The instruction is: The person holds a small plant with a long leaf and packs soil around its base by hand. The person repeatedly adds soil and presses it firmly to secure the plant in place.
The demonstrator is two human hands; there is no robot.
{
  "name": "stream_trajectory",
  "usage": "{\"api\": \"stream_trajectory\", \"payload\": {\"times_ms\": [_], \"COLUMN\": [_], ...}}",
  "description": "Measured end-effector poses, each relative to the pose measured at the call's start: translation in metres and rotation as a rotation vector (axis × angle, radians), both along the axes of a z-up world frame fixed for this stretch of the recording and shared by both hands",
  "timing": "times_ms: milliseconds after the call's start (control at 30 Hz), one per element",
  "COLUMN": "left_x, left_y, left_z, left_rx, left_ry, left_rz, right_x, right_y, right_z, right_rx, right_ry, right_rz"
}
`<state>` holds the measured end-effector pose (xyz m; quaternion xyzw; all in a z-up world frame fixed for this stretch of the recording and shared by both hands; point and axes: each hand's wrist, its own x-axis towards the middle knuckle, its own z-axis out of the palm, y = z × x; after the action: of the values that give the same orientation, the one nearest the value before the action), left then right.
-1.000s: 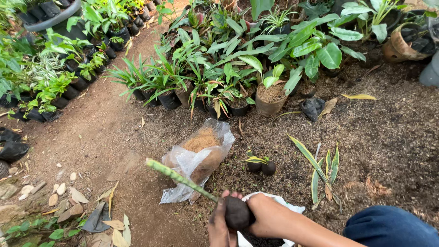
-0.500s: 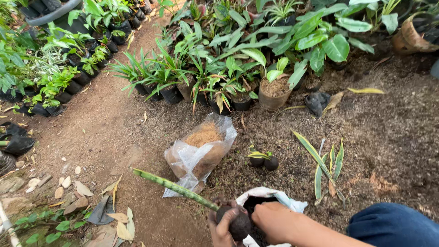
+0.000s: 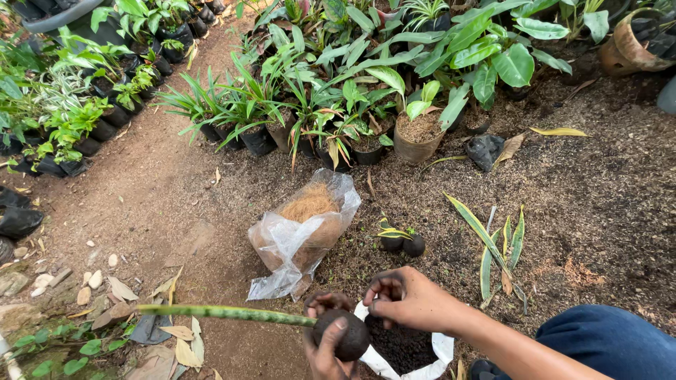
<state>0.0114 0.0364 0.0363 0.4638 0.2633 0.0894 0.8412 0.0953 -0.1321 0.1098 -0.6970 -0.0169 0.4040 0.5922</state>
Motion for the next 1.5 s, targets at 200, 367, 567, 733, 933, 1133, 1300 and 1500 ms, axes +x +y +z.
{"api": "stream_trajectory", "payload": {"times_ms": [200,367,567,733,933,1133,1300,1500], "left_x": [0.002,0.000,0.000,0.003,0.009,0.012,0.011,0.012], "left_y": [-0.018,-0.014,-0.013,-0.013,-0.013,-0.012,-0.005,-0.007], "left_z": [0.008,0.008,-0.012,-0.014,0.000,-0.011,-0.020,-0.020], "left_rx": [-0.076,-0.228,0.122,-0.052,-0.132,-0.219,-0.161,-0.143], "left_ry": [-0.315,-0.133,-0.266,0.020,0.231,0.183,0.159,0.131], "left_rz": [0.166,0.162,-0.003,0.023,0.132,0.058,0.057,-0.033], "right_x": [-0.012,-0.004,-0.006,-0.004,-0.005,-0.007,-0.007,-0.008], "right_y": [0.009,0.001,0.002,-0.002,0.001,0.000,-0.005,-0.003], "right_z": [-0.008,-0.015,-0.021,-0.025,-0.026,-0.022,-0.021,-0.022], "right_rx": [0.170,0.262,0.270,0.304,0.196,0.274,0.164,0.311], "right_ry": [0.135,0.103,0.083,0.141,0.160,0.168,0.207,0.181], "right_rz": [-0.087,-0.037,-0.035,-0.032,-0.041,0.005,0.016,-0.008]}}
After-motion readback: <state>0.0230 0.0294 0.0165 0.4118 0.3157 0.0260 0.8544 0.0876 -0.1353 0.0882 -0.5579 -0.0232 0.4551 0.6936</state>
